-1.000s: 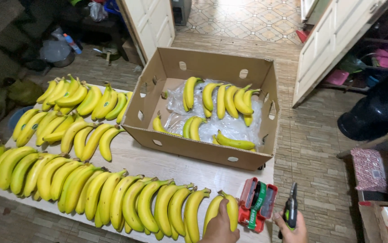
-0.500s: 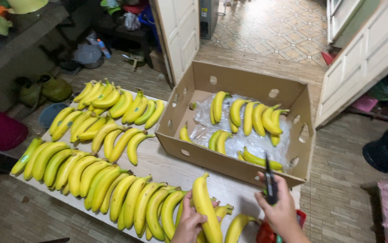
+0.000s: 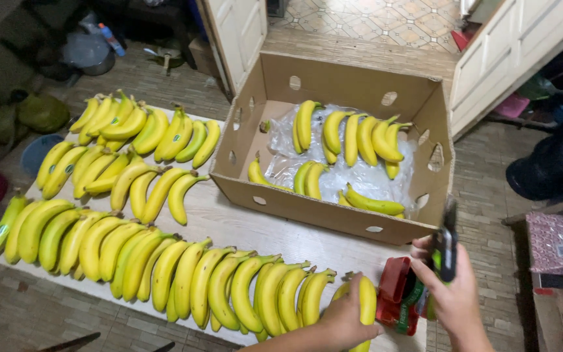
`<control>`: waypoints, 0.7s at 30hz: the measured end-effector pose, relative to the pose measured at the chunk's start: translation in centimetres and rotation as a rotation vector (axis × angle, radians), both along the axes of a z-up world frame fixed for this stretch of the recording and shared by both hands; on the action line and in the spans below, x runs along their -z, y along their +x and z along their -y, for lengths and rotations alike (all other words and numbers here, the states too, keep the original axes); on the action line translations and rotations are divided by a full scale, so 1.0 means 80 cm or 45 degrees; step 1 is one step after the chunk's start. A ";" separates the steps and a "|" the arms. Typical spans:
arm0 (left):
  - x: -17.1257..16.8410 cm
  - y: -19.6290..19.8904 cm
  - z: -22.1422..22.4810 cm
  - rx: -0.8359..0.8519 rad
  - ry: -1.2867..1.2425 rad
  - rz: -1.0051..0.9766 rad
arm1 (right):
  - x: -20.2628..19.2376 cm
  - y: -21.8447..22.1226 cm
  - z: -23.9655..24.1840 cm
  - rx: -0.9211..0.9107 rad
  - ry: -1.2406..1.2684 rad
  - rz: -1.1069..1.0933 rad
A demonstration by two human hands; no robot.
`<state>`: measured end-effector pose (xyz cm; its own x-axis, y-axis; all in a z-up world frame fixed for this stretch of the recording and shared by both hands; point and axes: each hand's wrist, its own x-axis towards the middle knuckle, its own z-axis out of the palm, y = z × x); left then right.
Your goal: Arranging and sorting bunches of bananas on a table and inside a cardboard box.
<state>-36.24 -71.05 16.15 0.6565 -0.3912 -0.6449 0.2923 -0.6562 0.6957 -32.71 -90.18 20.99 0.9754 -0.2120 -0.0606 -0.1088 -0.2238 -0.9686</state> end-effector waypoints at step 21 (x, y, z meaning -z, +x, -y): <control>-0.024 0.199 -0.090 0.116 0.683 1.010 | 0.135 -0.097 0.088 0.470 0.017 -0.144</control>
<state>-20.34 -63.85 18.04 0.9603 -0.2445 -0.1344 -0.2020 -0.9416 0.2692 -40.45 -97.19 10.21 0.8206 -0.5460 -0.1688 -0.2861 -0.1366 -0.9484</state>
